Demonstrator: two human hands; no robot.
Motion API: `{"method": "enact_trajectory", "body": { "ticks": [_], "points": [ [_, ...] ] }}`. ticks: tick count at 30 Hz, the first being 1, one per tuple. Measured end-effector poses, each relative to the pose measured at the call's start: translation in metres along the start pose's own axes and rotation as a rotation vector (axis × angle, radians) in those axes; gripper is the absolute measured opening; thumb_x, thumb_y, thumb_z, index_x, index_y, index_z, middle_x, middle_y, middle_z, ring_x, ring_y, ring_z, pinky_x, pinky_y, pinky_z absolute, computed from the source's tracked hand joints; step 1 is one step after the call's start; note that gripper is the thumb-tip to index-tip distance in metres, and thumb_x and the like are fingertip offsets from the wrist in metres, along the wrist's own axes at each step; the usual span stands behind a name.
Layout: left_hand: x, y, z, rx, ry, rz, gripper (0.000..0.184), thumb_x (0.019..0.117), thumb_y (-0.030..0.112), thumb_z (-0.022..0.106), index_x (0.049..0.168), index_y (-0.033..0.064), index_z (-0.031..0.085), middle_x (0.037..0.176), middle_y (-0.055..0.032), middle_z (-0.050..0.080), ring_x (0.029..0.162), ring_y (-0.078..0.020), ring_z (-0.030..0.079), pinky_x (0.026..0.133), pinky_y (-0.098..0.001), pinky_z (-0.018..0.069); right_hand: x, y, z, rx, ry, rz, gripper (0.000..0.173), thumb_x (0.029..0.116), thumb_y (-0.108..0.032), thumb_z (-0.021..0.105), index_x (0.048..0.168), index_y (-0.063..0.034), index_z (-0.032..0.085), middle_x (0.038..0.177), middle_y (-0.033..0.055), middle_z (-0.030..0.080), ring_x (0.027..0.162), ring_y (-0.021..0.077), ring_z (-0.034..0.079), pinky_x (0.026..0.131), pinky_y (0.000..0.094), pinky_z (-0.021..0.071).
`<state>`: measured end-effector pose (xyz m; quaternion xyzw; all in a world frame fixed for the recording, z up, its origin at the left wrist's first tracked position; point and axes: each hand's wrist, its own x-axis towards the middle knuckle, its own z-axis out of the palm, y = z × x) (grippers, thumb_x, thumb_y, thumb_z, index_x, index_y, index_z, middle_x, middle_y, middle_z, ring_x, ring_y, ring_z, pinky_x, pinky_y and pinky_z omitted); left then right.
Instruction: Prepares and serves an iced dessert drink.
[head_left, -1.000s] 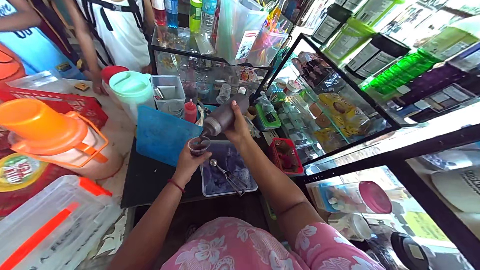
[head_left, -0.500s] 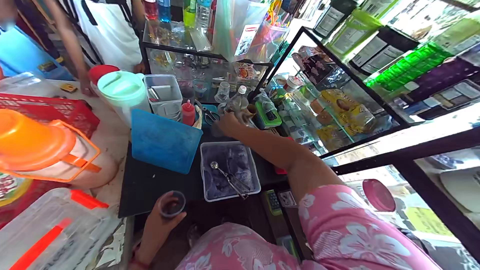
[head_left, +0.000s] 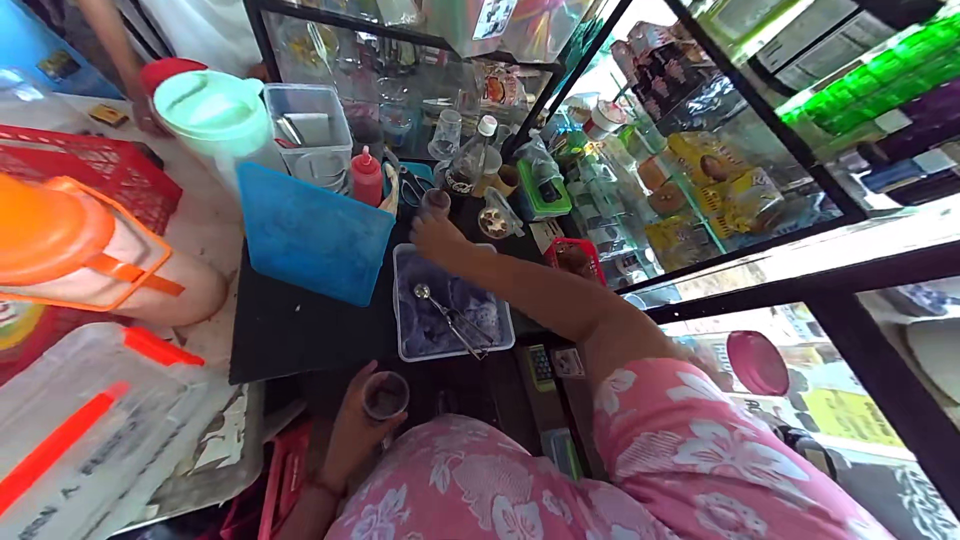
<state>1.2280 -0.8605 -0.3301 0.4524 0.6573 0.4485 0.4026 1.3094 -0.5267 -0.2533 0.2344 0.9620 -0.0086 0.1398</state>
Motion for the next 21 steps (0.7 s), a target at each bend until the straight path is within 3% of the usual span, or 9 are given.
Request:
{"method": "enact_trajectory", "body": {
  "ticks": [1,3,4,6,7,10,12,15,21],
  "points": [
    [0.003,0.0,0.006,0.009,-0.021,0.018,0.075,0.0695,0.022,0.09,0.132,-0.0067,0.06,0.154,-0.0286,0.042,0.138,-0.0342,0.049,0.112,-0.0429,0.0445,-0.036,-0.009,-0.002,0.103,-0.095,0.069,0.029,0.0983,-0.008,0.062,0.122,0.0066,0.067,0.134,0.0295,0.059,0.127,0.0474,0.054,0.107,0.0662,0.0405],
    [0.009,0.001,0.017,0.026,-0.058,0.066,0.073,0.0688,0.025,0.091,0.129,-0.0048,0.063,0.159,-0.0298,0.034,0.141,-0.0349,0.046,0.113,-0.0428,0.0433,-0.1,-0.026,0.015,0.297,-0.338,0.192,0.06,0.0943,-0.033,0.073,0.137,0.0052,0.056,0.138,0.035,0.053,0.125,0.0533,0.053,0.1,0.0712,0.0431],
    [0.011,0.002,0.023,0.042,-0.074,0.086,0.072,0.0686,0.026,0.091,0.128,-0.0039,0.064,0.161,-0.0304,0.03,0.143,-0.0357,0.044,0.114,-0.0429,0.0426,-0.123,-0.035,0.027,0.374,-0.402,0.233,0.077,0.0905,-0.037,0.078,0.147,0.0038,0.046,0.142,0.0393,0.047,0.127,0.0578,0.05,0.099,0.074,0.0415],
    [0.015,0.008,0.034,0.125,-0.117,0.087,0.07,0.0686,0.027,0.093,0.127,0.0001,0.066,0.164,-0.0293,0.024,0.148,-0.037,0.037,0.116,-0.0431,0.0405,-0.147,-0.05,0.046,0.43,-0.464,0.316,0.099,0.0889,-0.035,0.08,0.163,-0.0067,0.021,0.151,0.0395,0.036,0.133,0.0576,0.045,0.101,0.0716,0.0418],
    [0.016,0.009,0.039,0.166,-0.143,0.079,0.069,0.0689,0.027,0.093,0.128,0.0013,0.067,0.165,-0.0287,0.021,0.152,-0.0381,0.029,0.119,-0.0441,0.036,-0.15,-0.055,0.053,0.442,-0.459,0.341,0.101,0.0894,-0.028,0.08,0.165,-0.0095,0.015,0.153,0.0379,0.034,0.135,0.0559,0.045,0.101,0.0688,0.0439],
    [0.021,0.007,0.05,0.281,-0.223,0.069,0.07,0.0711,0.031,0.091,0.13,0.0034,0.066,0.168,-0.0272,0.014,0.157,-0.0403,0.014,0.124,-0.0487,0.0244,-0.148,-0.055,0.065,0.477,-0.438,0.352,0.104,0.0868,-0.011,0.076,0.165,-0.0094,0.009,0.154,0.0371,0.031,0.136,0.0544,0.043,0.102,0.0646,0.0464],
    [0.022,0.005,0.056,0.319,-0.231,0.092,0.07,0.0708,0.03,0.092,0.13,0.0031,0.067,0.167,-0.0283,0.012,0.157,-0.042,0.011,0.125,-0.0531,0.0211,-0.145,-0.052,0.065,0.509,-0.455,0.36,0.104,0.0876,-0.011,0.075,0.165,-0.0095,0.006,0.154,0.0386,0.03,0.136,0.0551,0.042,0.104,0.0642,0.0453],
    [0.022,0.004,0.059,0.354,-0.225,0.121,0.067,0.0698,0.028,0.093,0.127,0.0029,0.068,0.167,-0.03,0.012,0.156,-0.0445,0.012,0.123,-0.0592,0.0194,-0.142,-0.042,0.048,0.571,-0.465,0.399,0.095,0.0958,-0.012,0.064,0.166,-0.0149,0.0,0.154,0.0395,0.03,0.133,0.0547,0.047,0.104,0.0644,0.0442],
    [0.028,0.016,0.062,0.48,-0.273,0.042,0.071,0.0744,0.037,0.09,0.135,0.0097,0.065,0.168,-0.0283,0.008,0.156,-0.0458,0.003,0.121,-0.067,0.0075,-0.124,-0.022,0.025,0.483,-0.309,0.456,0.082,0.0998,-0.015,0.058,0.165,-0.0365,0.014,0.144,0.0366,0.044,0.116,0.0527,0.059,0.091,0.0667,0.0498]
  ]
}}
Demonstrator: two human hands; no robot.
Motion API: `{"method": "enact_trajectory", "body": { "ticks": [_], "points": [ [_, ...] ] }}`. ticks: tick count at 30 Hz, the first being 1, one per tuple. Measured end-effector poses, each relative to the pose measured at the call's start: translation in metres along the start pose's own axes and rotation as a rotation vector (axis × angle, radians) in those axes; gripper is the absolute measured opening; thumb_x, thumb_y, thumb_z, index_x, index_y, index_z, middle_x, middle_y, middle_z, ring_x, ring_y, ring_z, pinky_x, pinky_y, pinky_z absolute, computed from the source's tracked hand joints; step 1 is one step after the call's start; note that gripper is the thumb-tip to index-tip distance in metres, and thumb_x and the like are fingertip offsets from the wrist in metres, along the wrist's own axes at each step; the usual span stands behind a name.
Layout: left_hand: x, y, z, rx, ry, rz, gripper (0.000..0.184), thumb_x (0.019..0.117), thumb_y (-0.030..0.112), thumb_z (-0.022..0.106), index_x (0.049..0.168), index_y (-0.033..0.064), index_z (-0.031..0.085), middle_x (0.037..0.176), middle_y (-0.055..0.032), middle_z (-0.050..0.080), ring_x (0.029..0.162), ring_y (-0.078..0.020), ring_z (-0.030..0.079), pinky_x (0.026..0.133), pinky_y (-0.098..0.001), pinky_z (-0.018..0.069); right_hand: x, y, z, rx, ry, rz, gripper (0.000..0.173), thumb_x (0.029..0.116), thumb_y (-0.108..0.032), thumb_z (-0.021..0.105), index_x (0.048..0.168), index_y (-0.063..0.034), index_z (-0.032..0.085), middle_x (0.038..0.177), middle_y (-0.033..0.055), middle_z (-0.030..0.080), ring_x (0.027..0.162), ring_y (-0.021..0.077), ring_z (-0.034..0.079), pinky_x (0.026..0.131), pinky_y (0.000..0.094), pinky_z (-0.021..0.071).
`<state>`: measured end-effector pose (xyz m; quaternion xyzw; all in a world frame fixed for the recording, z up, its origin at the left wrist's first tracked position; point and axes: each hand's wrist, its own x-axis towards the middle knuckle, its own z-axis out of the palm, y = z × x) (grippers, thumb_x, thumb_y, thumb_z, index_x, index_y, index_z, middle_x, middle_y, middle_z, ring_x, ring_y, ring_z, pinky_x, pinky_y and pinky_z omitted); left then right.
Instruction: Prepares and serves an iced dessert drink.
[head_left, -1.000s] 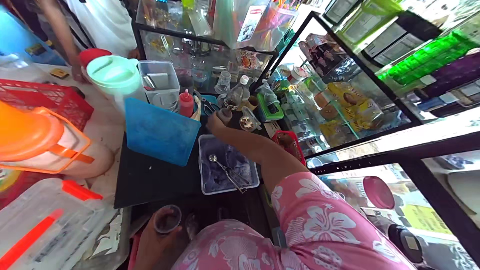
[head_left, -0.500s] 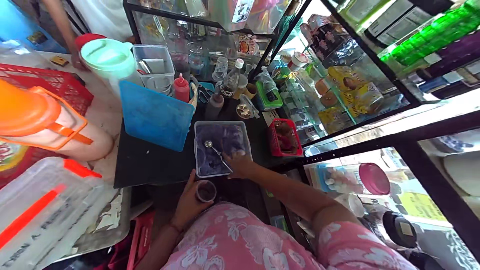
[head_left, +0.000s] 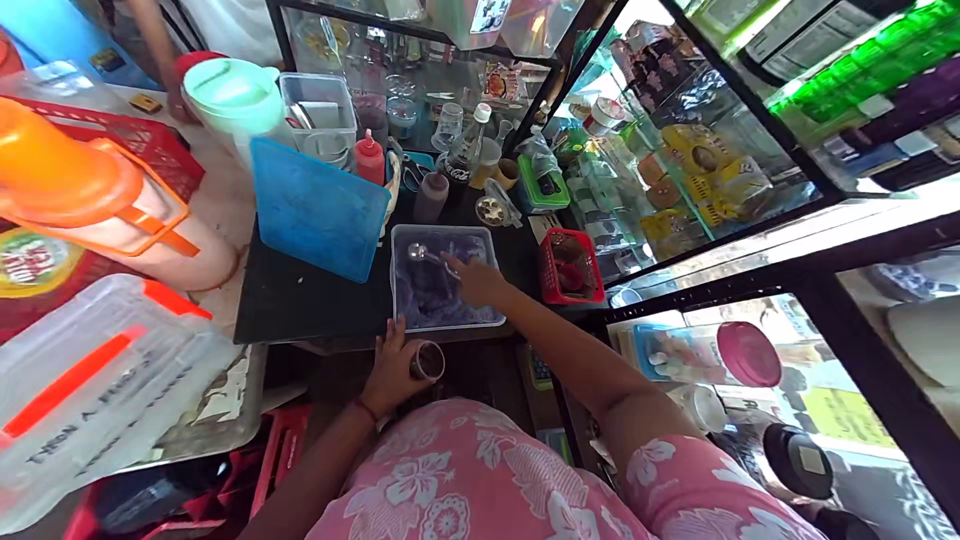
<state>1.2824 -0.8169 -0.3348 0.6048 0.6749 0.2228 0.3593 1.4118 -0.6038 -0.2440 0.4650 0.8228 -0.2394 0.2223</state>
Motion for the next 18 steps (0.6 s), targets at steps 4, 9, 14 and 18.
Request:
{"method": "enact_trajectory", "body": {
  "ticks": [4,9,14,18],
  "points": [
    [0.008,-0.003,0.005,0.012,0.012,0.01,0.071,0.075,0.038,0.088,0.134,0.0068,0.065,0.167,-0.0328,0.006,0.156,-0.0479,0.0,0.124,-0.0619,0.0082,0.029,-0.013,0.005,0.009,0.038,-0.007,0.082,0.0984,-0.015,0.057,0.164,-0.041,0.015,0.14,0.0351,0.047,0.108,0.0501,0.062,0.085,0.0653,0.0523],
    [0.015,-0.013,0.008,-0.051,0.048,0.036,0.067,0.0751,0.034,0.089,0.128,0.0001,0.067,0.167,-0.0328,0.006,0.157,-0.0454,0.002,0.126,-0.0521,0.0123,0.026,-0.022,0.031,0.016,-0.035,-0.005,0.09,0.0965,-0.006,0.059,0.165,-0.0374,0.01,0.145,0.0348,0.043,0.111,0.0487,0.063,0.091,0.0616,0.0528],
    [0.015,-0.016,0.012,-0.077,0.055,0.049,0.061,0.0746,0.032,0.089,0.121,-0.0022,0.07,0.167,-0.0318,0.004,0.157,-0.0435,0.002,0.127,-0.0501,0.0132,0.015,-0.019,0.037,0.057,-0.089,0.03,0.087,0.0989,-0.011,0.057,0.166,-0.0337,0.006,0.142,0.0338,0.047,0.116,0.0476,0.062,0.095,0.0608,0.0511],
    [0.011,-0.004,0.017,0.047,0.127,0.108,0.059,0.0737,0.039,0.088,0.119,0.0051,0.073,0.167,-0.0283,0.017,0.157,-0.0449,0.007,0.119,-0.0711,0.006,0.025,-0.014,0.03,0.076,-0.081,-0.003,0.084,0.1,-0.014,0.056,0.166,-0.0319,0.008,0.13,0.0309,0.06,0.115,0.0471,0.063,0.093,0.0631,0.051]
  ]
}}
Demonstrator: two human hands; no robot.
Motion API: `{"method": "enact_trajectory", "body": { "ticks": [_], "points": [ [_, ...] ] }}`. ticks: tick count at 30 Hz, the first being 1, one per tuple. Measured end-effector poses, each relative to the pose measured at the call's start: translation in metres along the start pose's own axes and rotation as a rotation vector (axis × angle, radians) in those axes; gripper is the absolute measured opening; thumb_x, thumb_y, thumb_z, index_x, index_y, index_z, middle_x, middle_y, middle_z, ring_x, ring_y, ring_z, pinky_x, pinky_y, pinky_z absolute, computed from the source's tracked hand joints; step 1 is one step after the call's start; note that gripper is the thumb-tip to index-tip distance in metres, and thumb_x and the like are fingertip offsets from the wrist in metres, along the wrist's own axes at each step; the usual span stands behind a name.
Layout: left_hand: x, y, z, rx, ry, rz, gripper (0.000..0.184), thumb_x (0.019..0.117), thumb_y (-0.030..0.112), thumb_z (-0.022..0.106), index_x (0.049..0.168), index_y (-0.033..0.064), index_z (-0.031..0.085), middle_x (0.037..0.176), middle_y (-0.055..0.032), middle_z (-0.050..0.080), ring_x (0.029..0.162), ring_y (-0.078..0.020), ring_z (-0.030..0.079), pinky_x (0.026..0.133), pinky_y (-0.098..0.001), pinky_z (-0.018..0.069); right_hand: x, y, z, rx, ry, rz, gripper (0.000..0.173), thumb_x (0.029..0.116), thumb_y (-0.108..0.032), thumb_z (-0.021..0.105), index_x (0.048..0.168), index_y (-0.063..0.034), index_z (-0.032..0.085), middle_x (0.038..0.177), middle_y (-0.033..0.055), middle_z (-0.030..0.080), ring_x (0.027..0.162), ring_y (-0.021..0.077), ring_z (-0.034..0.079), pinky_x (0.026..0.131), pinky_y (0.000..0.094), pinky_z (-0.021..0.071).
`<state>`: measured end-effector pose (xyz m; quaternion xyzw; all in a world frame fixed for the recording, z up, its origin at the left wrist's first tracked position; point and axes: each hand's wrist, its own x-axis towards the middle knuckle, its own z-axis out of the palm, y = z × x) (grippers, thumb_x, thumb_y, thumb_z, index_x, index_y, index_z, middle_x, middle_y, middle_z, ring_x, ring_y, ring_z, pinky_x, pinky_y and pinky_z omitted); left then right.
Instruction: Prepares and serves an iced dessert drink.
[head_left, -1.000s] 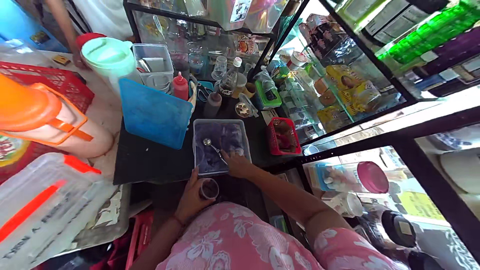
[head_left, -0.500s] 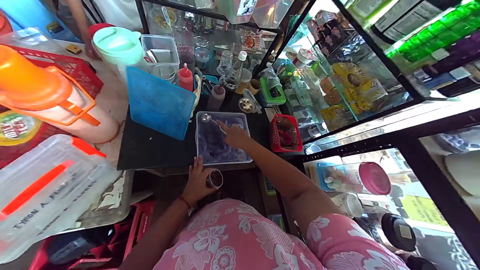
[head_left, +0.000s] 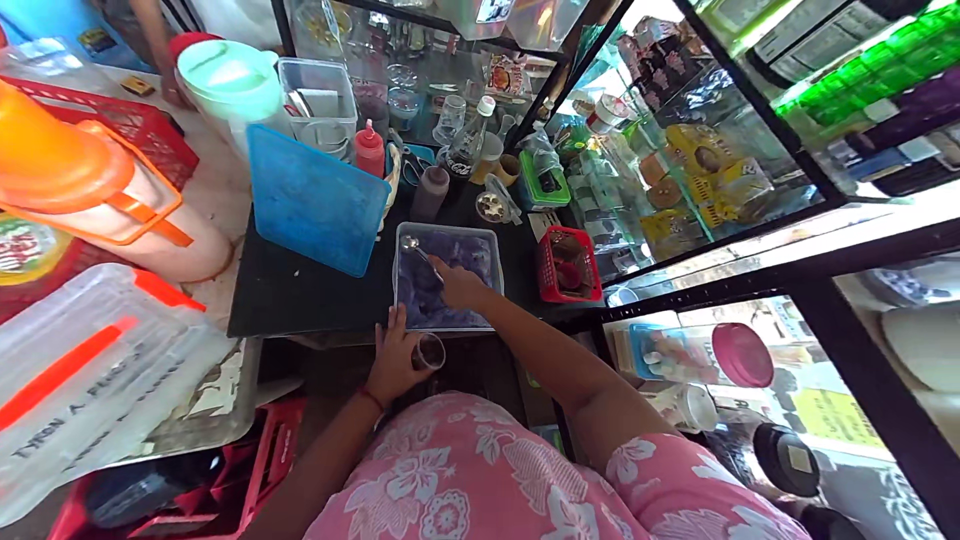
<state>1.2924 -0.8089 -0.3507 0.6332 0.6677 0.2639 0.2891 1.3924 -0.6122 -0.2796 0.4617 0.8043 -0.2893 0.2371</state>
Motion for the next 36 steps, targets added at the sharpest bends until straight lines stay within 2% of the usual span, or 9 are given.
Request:
{"method": "enact_trajectory", "body": {
  "ticks": [2,6,11,17,21,25,27,30,36],
  "points": [
    [0.002,0.01,0.006,0.069,-0.039,0.137,0.059,0.0723,0.043,0.088,0.117,0.0069,0.074,0.166,-0.0231,0.025,0.157,-0.0428,0.011,0.116,-0.077,0.0021,0.004,-0.004,-0.006,0.006,0.024,0.007,0.083,0.0992,-0.014,0.058,0.165,-0.033,0.011,0.136,0.0326,0.054,0.114,0.0478,0.063,0.091,0.0633,0.0517],
    [0.017,0.013,0.025,0.141,-0.165,0.254,0.058,0.0779,0.047,0.083,0.121,0.0093,0.073,0.168,-0.0183,0.025,0.158,-0.039,0.01,0.119,-0.0723,0.0005,0.004,-0.004,-0.011,0.028,0.125,0.03,0.082,0.0926,-0.002,0.064,0.161,-0.0276,0.027,0.145,0.037,0.042,0.12,0.0566,0.055,0.091,0.0702,0.0483],
    [0.026,-0.003,0.029,0.156,0.149,0.229,0.059,0.0698,0.05,0.085,0.117,0.0149,0.075,0.157,-0.0123,0.047,0.151,-0.0434,0.03,0.106,-0.0869,0.005,-0.014,0.016,-0.019,-0.077,0.209,0.071,0.08,0.0982,-0.005,0.056,0.164,-0.0353,0.021,0.14,0.0361,0.047,0.11,0.0526,0.062,0.085,0.0653,0.0532],
    [0.033,-0.008,0.031,0.016,0.058,0.084,0.062,0.0683,0.044,0.089,0.122,0.0159,0.074,0.163,-0.0115,0.039,0.154,-0.0415,0.022,0.116,-0.0765,0.0038,-0.003,0.015,0.006,-0.083,0.073,0.114,0.087,0.099,-0.005,0.055,0.166,-0.0292,0.005,0.137,0.0344,0.051,0.113,0.0499,0.063,0.09,0.0624,0.053],
    [0.035,-0.005,0.03,-0.01,0.021,0.049,0.063,0.0692,0.044,0.089,0.123,0.0159,0.074,0.165,-0.0132,0.034,0.156,-0.0425,0.016,0.115,-0.0762,0.0003,0.001,0.013,0.008,-0.066,-0.007,0.047,0.083,0.0989,-0.006,0.054,0.166,-0.0225,0.008,0.123,0.029,0.064,0.114,0.046,0.064,0.092,0.0621,0.0516],
    [0.036,-0.006,0.028,-0.006,-0.017,0.051,0.065,0.0703,0.046,0.088,0.126,0.0166,0.073,0.166,-0.0114,0.032,0.156,-0.0418,0.014,0.116,-0.0745,0.0,0.003,0.013,0.004,0.038,-0.141,0.021,0.077,0.1013,-0.012,0.053,0.165,-0.0214,0.01,0.126,0.0285,0.063,0.114,0.043,0.064,0.094,0.0595,0.0503],
    [0.035,-0.007,0.028,-0.012,-0.021,0.052,0.065,0.0706,0.047,0.088,0.127,0.0174,0.072,0.166,-0.0105,0.032,0.156,-0.0414,0.013,0.116,-0.0745,0.0,-0.001,0.017,0.002,0.135,-0.191,0.03,0.075,0.1022,-0.014,0.053,0.164,-0.0221,0.012,0.123,0.0268,0.062,0.103,0.0375,0.064,0.086,0.054,0.0507],
    [0.036,-0.007,0.026,-0.017,-0.033,0.061,0.066,0.07,0.048,0.088,0.127,0.0179,0.072,0.167,-0.0096,0.03,0.157,-0.0406,0.011,0.116,-0.0745,-0.0004,-0.007,0.032,0.003,0.434,-0.268,0.051,0.068,0.1043,-0.011,0.045,0.162,-0.0252,0.012,0.09,0.0082,0.052,0.063,0.0135,0.049,0.059,0.0313,0.0455],
    [0.034,-0.01,0.011,-0.146,-0.106,0.089,0.069,0.0701,0.052,0.087,0.126,0.0146,0.072,0.165,-0.0109,0.035,0.157,-0.0418,0.011,0.114,-0.0776,-0.0006,-0.011,0.064,0.023,1.304,-0.361,0.028,0.058,0.1018,-0.006,0.036,0.157,-0.0197,0.024,0.077,0.0016,0.053,0.053,0.0081,0.052,0.048,0.0225,0.0475]
  ]
}}
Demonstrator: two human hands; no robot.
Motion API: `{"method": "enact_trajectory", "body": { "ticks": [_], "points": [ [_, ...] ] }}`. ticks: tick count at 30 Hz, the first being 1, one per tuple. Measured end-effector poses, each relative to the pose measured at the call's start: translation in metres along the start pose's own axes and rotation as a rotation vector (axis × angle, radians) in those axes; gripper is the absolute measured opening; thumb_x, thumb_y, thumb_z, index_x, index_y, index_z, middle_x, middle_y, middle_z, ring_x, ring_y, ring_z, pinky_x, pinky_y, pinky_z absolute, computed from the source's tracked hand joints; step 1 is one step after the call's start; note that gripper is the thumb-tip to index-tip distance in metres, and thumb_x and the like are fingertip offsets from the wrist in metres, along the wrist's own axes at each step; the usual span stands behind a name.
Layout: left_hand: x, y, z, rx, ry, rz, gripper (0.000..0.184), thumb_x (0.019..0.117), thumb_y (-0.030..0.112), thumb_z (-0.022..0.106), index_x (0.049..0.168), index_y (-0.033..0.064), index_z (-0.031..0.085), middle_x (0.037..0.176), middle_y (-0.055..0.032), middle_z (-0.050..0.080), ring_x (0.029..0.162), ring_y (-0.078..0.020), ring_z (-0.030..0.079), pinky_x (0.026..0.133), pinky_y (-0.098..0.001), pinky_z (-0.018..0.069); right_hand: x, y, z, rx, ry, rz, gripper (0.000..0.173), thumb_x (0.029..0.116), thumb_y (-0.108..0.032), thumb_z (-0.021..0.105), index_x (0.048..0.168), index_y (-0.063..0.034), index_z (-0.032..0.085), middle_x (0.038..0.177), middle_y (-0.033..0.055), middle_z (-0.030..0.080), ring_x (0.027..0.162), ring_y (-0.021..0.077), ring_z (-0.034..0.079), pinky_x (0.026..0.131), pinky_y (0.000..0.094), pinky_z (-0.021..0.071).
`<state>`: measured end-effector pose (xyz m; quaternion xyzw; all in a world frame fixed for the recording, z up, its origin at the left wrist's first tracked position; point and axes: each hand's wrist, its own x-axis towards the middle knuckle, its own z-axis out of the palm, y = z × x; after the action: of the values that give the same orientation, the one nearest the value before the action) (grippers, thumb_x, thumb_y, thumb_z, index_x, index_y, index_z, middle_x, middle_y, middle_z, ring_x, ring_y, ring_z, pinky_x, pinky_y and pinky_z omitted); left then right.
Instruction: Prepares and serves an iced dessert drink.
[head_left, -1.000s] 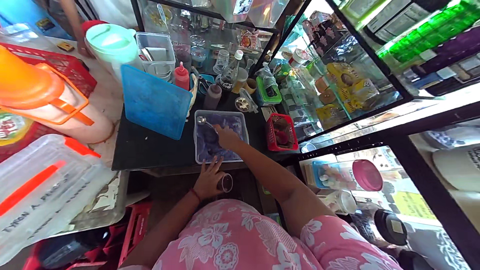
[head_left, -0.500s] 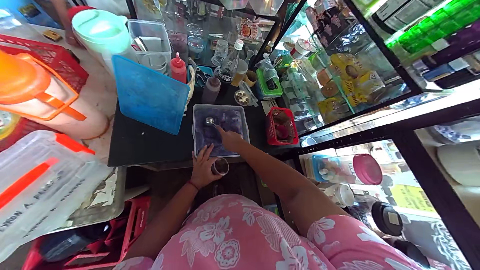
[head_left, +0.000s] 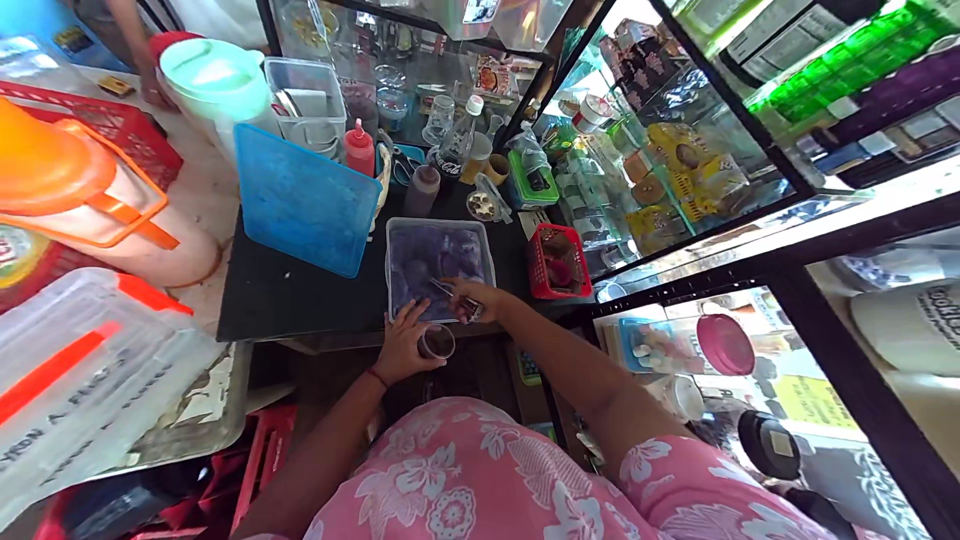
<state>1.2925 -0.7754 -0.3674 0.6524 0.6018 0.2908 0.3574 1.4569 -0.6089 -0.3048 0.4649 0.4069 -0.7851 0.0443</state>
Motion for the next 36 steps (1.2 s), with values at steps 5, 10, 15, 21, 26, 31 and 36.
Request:
{"method": "enact_trajectory", "body": {
  "ticks": [5,10,15,21,26,31,36],
  "points": [
    [-0.001,0.031,-0.058,-0.362,-0.012,-0.226,0.069,0.0839,0.022,0.081,0.142,-0.0007,0.051,0.13,-0.0148,0.066,0.118,-0.0232,0.064,0.107,-0.0466,0.0477,0.008,0.027,-0.006,0.487,-0.186,-0.079,0.028,0.1042,-0.016,0.032,0.128,-0.0162,0.046,0.077,0.0016,0.063,0.056,0.0082,0.06,0.049,0.0201,0.0512],
    [0.037,0.034,-0.108,-0.258,0.05,-0.391,0.078,0.0883,0.022,0.081,0.149,-0.0036,0.038,0.122,-0.0231,0.066,0.108,-0.0298,0.068,0.099,-0.0462,0.0535,-0.002,0.039,-0.025,0.623,-0.294,-0.199,0.028,0.1032,-0.019,0.029,0.12,-0.0146,0.051,0.083,0.0036,0.067,0.059,0.0096,0.063,0.051,0.0203,0.0523],
    [0.088,0.04,-0.127,0.155,-0.045,-0.478,0.082,0.0867,0.035,0.082,0.148,0.0001,0.04,0.121,-0.0208,0.068,0.117,-0.0388,0.064,0.103,-0.0611,0.0465,-0.043,0.024,-0.026,0.51,-0.338,-0.315,0.051,0.096,-0.018,0.038,0.146,-0.025,0.036,0.081,0.0025,0.065,0.059,0.0113,0.063,0.051,0.0228,0.0522],
    [0.118,0.058,-0.116,0.149,0.019,-0.371,0.083,0.0845,0.033,0.085,0.149,0.004,0.042,0.126,-0.0244,0.065,0.12,-0.041,0.062,0.103,-0.0615,0.046,-0.102,-0.036,0.005,-0.368,0.013,-0.264,0.069,0.1021,-0.011,0.041,0.163,-0.0237,0.009,0.087,0.0053,0.054,0.06,0.0144,0.057,0.057,0.0328,0.0535],
    [0.12,0.055,-0.102,-0.052,0.116,-0.24,0.085,0.0825,0.025,0.087,0.149,-0.0001,0.041,0.134,-0.0276,0.06,0.127,-0.0392,0.058,0.111,-0.0543,0.0433,-0.122,-0.06,0.038,-1.206,0.343,-0.229,0.065,0.1069,-0.016,0.045,0.165,-0.0206,0.017,0.116,0.0277,0.066,0.102,0.0424,0.067,0.091,0.0588,0.0509],
    [0.111,0.046,-0.097,-0.259,0.193,-0.198,0.085,0.0825,0.015,0.087,0.15,-0.0036,0.039,0.137,-0.0277,0.058,0.128,-0.0351,0.059,0.111,-0.0481,0.0447,-0.13,-0.065,0.053,-1.355,0.44,-0.202,0.061,0.1093,-0.021,0.042,0.166,-0.0268,0.018,0.124,0.0279,0.064,0.114,0.045,0.064,0.097,0.0593,0.0492],
    [0.072,0.019,-0.088,-0.393,0.414,-0.123,0.077,0.0832,0.01,0.082,0.147,-0.004,0.041,0.128,-0.0205,0.064,0.112,-0.0275,0.066,0.095,-0.0446,0.055,-0.109,-0.053,0.026,-1.212,0.449,-0.216,0.062,0.1099,-0.027,0.045,0.165,-0.0261,0.018,0.138,0.0309,0.053,0.116,0.0462,0.062,0.098,0.0605,0.0489]
  ]
}}
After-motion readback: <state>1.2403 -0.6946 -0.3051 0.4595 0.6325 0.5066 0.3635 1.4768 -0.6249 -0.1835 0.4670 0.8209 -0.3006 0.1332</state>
